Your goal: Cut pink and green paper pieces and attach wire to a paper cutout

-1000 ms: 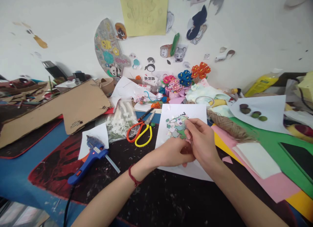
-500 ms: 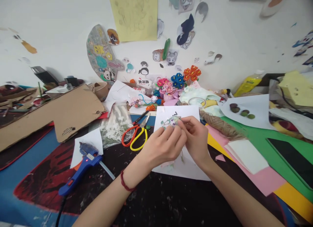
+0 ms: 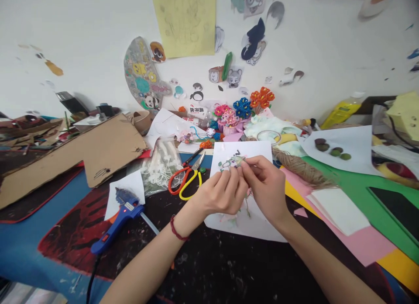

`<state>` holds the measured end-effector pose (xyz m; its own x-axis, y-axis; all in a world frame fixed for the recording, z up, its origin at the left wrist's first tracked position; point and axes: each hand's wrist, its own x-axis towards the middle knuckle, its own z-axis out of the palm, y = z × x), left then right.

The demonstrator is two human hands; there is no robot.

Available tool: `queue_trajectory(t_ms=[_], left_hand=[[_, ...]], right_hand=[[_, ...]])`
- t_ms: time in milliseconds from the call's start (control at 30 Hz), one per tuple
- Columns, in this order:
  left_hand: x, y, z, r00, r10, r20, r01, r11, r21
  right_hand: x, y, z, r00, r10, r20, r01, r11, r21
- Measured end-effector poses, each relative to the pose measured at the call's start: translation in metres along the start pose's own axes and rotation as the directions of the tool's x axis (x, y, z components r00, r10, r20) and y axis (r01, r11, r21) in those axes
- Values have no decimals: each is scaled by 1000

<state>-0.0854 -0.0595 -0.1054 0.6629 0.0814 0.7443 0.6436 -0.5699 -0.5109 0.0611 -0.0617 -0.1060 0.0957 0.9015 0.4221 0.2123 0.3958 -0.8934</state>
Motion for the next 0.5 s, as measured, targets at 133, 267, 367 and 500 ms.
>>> queue_trajectory(t_ms=[133,267,367,500], left_hand=[[-6,-13,2,997,-56,56,58,998,-36],[-7,-23,5,819,-564,-109,523,810,-265],[1,-20,1,495,-866,69,687,341,-641],[10,-5,-7,398,-870,292,585,-4,-811]], right_hand=[[8,4,-7,1000,-5,-25,4,999,-37],[15,6,-10,999,-11,-44,9,999,-34],[12,4,-8,1000,-21,4,21,1000,3],[4,-1,-3,998,-47,31,47,999,10]])
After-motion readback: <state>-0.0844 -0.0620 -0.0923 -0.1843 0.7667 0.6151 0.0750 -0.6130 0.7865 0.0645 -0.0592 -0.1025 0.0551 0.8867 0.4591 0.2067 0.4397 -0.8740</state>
